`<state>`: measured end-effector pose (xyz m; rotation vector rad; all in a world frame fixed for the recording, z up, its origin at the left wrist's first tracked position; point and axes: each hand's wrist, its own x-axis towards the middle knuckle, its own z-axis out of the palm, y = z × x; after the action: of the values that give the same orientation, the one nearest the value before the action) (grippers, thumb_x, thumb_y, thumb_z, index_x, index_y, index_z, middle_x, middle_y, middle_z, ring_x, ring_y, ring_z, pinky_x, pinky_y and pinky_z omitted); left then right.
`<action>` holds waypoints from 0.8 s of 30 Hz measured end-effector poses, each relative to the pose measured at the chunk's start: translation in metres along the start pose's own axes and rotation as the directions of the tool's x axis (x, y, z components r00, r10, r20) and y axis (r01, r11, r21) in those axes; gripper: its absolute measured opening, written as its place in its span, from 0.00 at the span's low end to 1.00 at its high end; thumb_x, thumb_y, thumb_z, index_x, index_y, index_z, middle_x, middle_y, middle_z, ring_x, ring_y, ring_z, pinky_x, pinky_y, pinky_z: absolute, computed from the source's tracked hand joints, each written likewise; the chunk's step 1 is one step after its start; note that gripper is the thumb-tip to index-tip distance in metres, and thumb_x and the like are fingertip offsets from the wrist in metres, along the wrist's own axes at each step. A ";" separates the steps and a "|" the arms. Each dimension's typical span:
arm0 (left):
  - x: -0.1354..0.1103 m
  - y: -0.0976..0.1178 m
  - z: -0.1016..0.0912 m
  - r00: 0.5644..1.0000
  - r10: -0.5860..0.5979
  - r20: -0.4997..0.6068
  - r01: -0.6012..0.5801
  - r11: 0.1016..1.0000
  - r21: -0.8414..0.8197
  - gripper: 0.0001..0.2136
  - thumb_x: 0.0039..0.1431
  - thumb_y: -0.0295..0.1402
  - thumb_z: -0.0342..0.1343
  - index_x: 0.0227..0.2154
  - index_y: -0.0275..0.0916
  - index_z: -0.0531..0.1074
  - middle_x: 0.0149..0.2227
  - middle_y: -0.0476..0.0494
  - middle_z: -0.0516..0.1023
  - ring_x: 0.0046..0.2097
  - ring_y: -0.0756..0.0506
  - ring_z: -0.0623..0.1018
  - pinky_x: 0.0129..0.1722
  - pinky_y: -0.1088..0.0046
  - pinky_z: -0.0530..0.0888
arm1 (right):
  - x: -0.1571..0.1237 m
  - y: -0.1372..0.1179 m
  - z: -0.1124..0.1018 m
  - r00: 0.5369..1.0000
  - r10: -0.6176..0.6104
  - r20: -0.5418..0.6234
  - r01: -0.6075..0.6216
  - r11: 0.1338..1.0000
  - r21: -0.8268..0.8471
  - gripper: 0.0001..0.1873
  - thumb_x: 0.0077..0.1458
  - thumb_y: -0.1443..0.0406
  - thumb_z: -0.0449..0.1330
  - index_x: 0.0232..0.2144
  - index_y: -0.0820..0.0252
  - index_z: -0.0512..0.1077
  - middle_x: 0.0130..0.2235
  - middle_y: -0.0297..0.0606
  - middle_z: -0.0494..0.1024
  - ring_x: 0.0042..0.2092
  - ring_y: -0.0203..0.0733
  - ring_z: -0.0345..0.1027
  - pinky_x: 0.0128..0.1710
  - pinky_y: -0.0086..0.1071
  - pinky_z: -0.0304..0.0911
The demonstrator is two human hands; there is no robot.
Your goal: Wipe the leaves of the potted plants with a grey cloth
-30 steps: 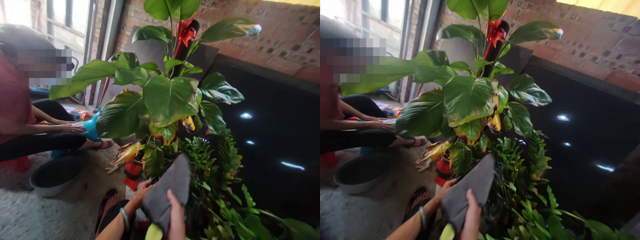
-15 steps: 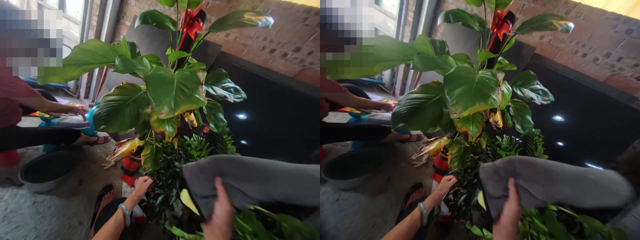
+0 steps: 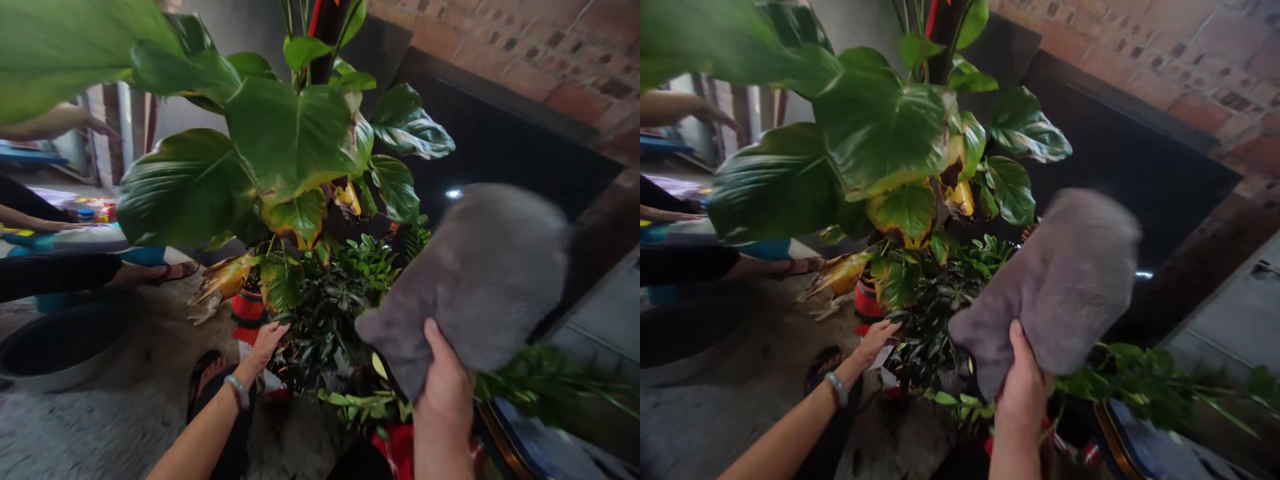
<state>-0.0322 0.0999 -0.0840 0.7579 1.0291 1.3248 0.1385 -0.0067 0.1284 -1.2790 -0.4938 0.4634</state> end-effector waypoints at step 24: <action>-0.026 -0.018 0.031 0.962 -0.150 0.227 0.099 0.970 0.221 0.22 0.27 0.52 0.65 0.16 0.38 0.67 0.11 0.55 0.66 0.15 0.54 0.62 0.16 0.78 0.58 | -0.042 0.125 -0.055 0.874 0.448 0.189 -0.456 0.890 0.000 0.21 0.25 0.65 0.65 0.30 0.64 0.76 0.30 0.42 0.81 0.39 0.53 0.74 0.42 0.42 0.68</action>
<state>0.0043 0.0759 -0.0838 0.9707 1.0098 0.9978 0.1303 -0.0462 -0.0092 -1.3146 -0.3308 0.9909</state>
